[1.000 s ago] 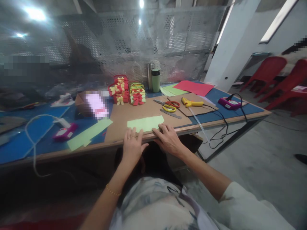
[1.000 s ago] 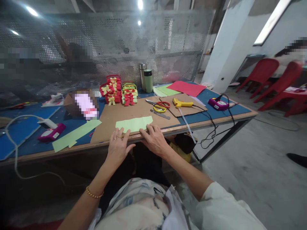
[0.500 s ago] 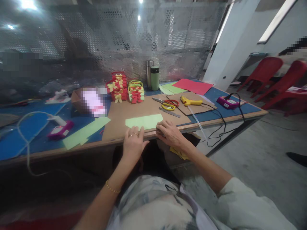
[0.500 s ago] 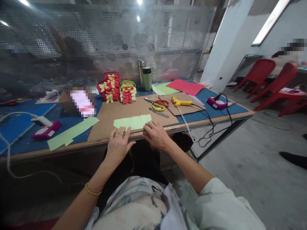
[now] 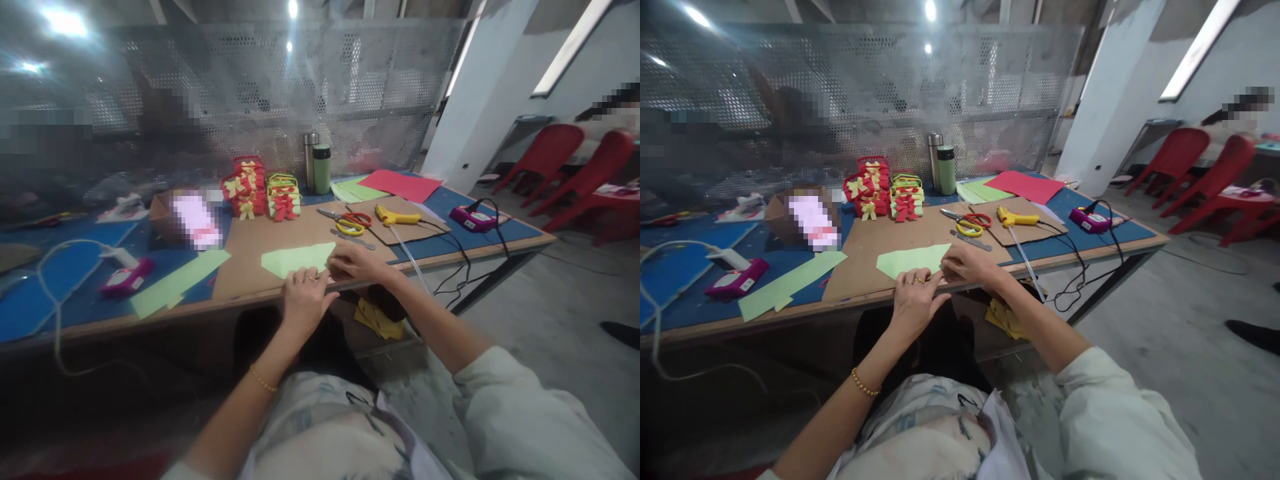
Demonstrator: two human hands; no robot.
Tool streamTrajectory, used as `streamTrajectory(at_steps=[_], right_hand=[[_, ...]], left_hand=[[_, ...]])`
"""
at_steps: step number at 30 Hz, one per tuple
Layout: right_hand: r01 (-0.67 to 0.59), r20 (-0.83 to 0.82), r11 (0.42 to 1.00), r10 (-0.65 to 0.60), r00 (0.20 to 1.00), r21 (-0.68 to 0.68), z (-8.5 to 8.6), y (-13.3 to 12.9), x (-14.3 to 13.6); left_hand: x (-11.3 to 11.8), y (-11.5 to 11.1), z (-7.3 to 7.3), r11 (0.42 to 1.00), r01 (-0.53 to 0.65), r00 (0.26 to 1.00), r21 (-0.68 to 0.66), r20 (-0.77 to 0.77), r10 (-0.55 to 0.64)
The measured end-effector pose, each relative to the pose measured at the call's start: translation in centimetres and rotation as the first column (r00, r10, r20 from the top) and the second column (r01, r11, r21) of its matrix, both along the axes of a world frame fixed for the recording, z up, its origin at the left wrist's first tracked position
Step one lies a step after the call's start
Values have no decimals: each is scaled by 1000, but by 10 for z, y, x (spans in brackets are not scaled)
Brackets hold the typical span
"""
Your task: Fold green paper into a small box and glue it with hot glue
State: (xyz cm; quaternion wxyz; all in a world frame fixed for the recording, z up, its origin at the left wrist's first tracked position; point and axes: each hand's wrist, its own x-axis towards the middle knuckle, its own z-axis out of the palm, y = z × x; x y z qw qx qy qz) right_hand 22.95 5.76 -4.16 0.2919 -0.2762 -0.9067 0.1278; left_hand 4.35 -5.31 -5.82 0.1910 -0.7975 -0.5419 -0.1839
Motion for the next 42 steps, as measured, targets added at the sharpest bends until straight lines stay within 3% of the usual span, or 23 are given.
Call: streamTrajectory(at_steps=[3, 8, 15, 19, 23, 27, 34, 39, 42], right_hand=[[77, 33, 995, -75, 997, -65, 4, 17, -9], [81, 103, 988, -67, 992, -135, 8, 34, -17], [109, 132, 987, -93, 987, -121, 8, 43, -24], [153, 108, 985, -145, 984, -78, 9, 45, -24], [222, 79, 974, -218, 973, -41, 16, 43, -5], [233, 161, 970, -220, 962, -70, 18, 36, 11], [249, 272, 963, -212, 939, -107, 14, 39, 3], [260, 269, 964, -235, 934, -59, 14, 47, 8], [261, 238, 965, -249, 939, -17, 17, 39, 9]], left_hand=[[2, -1, -1, 1000, -17, 1000, 6, 7, 17], [5, -1, -6, 1000, -17, 1000, 26, 22, 16], [5, -1, -10, 998, -23, 1000, 51, 17, 22], [5, -1, -7, 999, -27, 1000, 33, 11, 27], [5, 0, -6, 999, -23, 999, 28, 24, 22], [5, 0, -8, 999, -18, 999, 30, 49, 17], [4, -1, -7, 999, -22, 999, 28, 37, 21], [5, -2, -9, 999, -31, 999, 44, 42, 29], [6, -2, -10, 998, -30, 998, 55, 51, 27]])
